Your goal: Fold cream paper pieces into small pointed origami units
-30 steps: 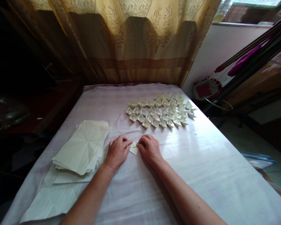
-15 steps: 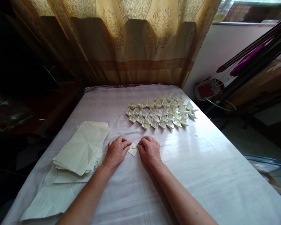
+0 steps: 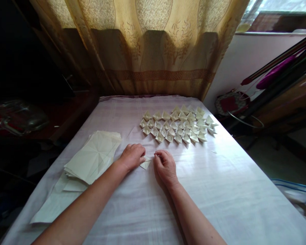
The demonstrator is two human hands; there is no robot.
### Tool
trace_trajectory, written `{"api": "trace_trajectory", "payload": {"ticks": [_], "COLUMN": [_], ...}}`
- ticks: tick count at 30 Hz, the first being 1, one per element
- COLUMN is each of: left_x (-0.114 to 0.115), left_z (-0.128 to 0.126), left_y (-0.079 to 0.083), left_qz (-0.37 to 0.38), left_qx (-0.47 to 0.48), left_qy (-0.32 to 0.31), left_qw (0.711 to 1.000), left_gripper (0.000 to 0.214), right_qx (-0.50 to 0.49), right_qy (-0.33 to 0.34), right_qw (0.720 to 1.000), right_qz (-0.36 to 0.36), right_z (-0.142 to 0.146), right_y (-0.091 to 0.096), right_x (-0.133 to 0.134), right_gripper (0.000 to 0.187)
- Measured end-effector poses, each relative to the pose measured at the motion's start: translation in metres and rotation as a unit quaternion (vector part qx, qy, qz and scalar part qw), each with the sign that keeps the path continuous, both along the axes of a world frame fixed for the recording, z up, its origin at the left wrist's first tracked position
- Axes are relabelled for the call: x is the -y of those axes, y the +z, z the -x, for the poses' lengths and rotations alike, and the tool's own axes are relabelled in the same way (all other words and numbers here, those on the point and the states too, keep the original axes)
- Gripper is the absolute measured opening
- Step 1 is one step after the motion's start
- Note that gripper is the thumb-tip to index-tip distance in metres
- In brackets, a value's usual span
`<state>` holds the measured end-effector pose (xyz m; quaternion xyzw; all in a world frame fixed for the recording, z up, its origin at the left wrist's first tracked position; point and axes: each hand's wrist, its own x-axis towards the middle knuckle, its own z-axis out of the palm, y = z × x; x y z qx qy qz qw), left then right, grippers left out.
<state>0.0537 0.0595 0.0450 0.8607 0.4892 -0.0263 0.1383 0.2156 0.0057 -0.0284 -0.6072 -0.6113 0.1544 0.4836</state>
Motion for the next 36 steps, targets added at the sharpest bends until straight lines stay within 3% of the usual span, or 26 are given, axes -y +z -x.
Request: {"api": "trace_trajectory", "payload": {"ticks": [7,14,18,22,25,27,30,34,36], "left_x": [-0.013,-0.009,-0.007,0.006,0.019,0.027,0.036,0.048,0.055], "left_z": [0.000,0.011,0.019,0.020,0.016,0.014,0.014,0.018,0.023], "left_y": [-0.002,-0.010,-0.021,-0.038,-0.049,-0.053,-0.051,-0.043,-0.043], "left_qz": [0.051,0.077,0.097,0.089,0.068,0.047,-0.005,-0.075,-0.135], "left_qx": [0.000,0.115,0.232,0.358,0.412,0.424,0.416,0.390,0.329], "left_qy": [-0.020,0.016,0.065,0.108,0.125,0.129,0.130,0.113,0.082], "left_qw": [0.998,0.990,0.966,0.923,0.900,0.895,0.900,0.911,0.931], "left_gripper": [0.012,0.006,0.011,0.020,0.016,0.012,0.002,0.013,0.016], "right_qx": [0.000,0.019,-0.005,-0.029,-0.031,-0.018,0.037,0.122,0.192], "right_qy": [0.008,0.009,0.027,0.074,0.081,0.083,0.092,0.102,0.104], "right_qw": [1.000,1.000,0.999,0.996,0.996,0.996,0.994,0.983,0.970], "right_qz": [0.000,0.011,0.027,0.040,0.033,0.011,-0.042,-0.089,-0.104], "right_z": [0.000,0.001,0.000,0.000,0.003,0.005,0.008,0.008,0.009], "right_y": [0.001,0.004,0.001,-0.003,-0.004,-0.003,0.000,0.008,0.012], "right_x": [0.001,0.003,0.003,0.002,0.003,0.005,0.006,0.010,0.012], "right_gripper": [0.015,0.017,0.020,0.031,0.034,0.027,0.008,0.015,0.016]}}
